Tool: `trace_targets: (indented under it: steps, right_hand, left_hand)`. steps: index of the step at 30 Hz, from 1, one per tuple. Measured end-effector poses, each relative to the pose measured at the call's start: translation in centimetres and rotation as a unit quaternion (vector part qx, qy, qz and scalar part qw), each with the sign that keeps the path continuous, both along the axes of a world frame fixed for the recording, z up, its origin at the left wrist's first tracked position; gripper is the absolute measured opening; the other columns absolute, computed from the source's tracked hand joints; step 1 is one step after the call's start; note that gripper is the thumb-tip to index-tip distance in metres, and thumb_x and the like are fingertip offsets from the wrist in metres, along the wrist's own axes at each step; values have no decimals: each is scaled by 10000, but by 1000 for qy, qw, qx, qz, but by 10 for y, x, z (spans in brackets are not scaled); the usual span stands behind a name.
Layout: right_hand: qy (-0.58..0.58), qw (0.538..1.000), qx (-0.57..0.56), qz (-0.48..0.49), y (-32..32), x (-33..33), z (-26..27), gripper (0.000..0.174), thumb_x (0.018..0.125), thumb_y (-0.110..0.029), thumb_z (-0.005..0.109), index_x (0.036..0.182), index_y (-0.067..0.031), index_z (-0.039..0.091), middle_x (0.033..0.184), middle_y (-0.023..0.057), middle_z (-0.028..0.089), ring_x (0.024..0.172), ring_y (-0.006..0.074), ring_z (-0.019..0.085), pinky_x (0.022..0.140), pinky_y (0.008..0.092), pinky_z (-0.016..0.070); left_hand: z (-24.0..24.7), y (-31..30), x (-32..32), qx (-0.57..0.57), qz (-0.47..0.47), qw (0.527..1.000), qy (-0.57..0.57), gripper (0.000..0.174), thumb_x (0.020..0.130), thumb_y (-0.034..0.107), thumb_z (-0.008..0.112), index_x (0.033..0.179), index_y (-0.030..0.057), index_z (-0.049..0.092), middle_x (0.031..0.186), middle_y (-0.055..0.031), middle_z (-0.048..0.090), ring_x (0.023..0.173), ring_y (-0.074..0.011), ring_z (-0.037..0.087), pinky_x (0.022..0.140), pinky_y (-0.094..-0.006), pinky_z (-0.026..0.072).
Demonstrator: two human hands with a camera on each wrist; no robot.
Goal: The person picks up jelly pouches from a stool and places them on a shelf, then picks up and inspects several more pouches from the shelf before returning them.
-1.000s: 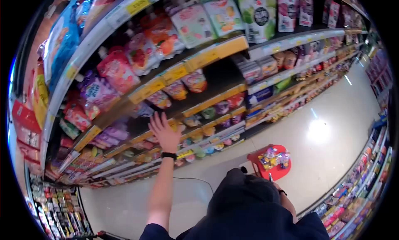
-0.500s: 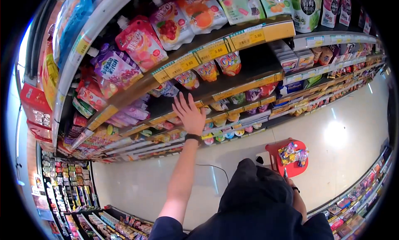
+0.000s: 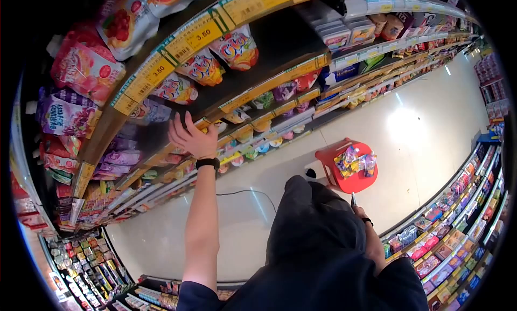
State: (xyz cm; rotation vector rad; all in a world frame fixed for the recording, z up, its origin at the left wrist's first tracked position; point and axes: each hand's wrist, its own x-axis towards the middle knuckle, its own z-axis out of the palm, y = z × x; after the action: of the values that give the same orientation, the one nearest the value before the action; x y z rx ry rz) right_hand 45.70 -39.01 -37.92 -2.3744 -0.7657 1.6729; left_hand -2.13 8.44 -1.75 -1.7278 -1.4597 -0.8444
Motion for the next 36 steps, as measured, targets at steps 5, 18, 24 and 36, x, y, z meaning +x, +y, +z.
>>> trace_targets:
  steps: [5, 18, 24, 36]
  right_hand:
    - [0, 994, 33, 103, 10, -2, 13, 533, 906, -427, 496, 968, 64, 694, 861, 230, 705, 857, 336, 658, 768, 442, 474]
    - [65, 988, 22, -138, 84, -12, 39, 334, 888, -320, 586, 767, -14, 639, 645, 38, 587, 583, 166, 548, 542, 344, 414]
    - [23, 998, -10, -60, 71, -12, 48, 420, 881, -378, 575, 744, 13, 646, 678, 88, 627, 634, 212, 585, 597, 376, 432]
    - [14, 998, -55, -23, 63, -11, 56, 499, 910, -435, 521, 934, 30, 700, 888, 169, 707, 830, 285, 644, 738, 424, 469]
  left_hand:
    - [0, 1, -2, 1, -5, 1000, 5, 668, 687, 210, 686, 1320, 91, 507, 1402, -140, 489, 1331, -384, 416, 1097, -586, 314]
    - [-4, 4, -6, 8, -1, 1000, 13, 650, 707, 171, 649, 1330, 80, 489, 1401, -155, 482, 1318, -394, 417, 1091, -594, 321]
    - [-4, 4, -6, 8, 2, 1000, 19, 642, 725, 182, 637, 1339, 76, 482, 1408, -152, 478, 1328, -392, 412, 1100, -591, 307]
    - [-3, 2, -5, -2, 2, 1000, 14, 680, 698, 161, 677, 1345, 83, 482, 1414, -144, 470, 1337, -385, 406, 1107, -587, 302]
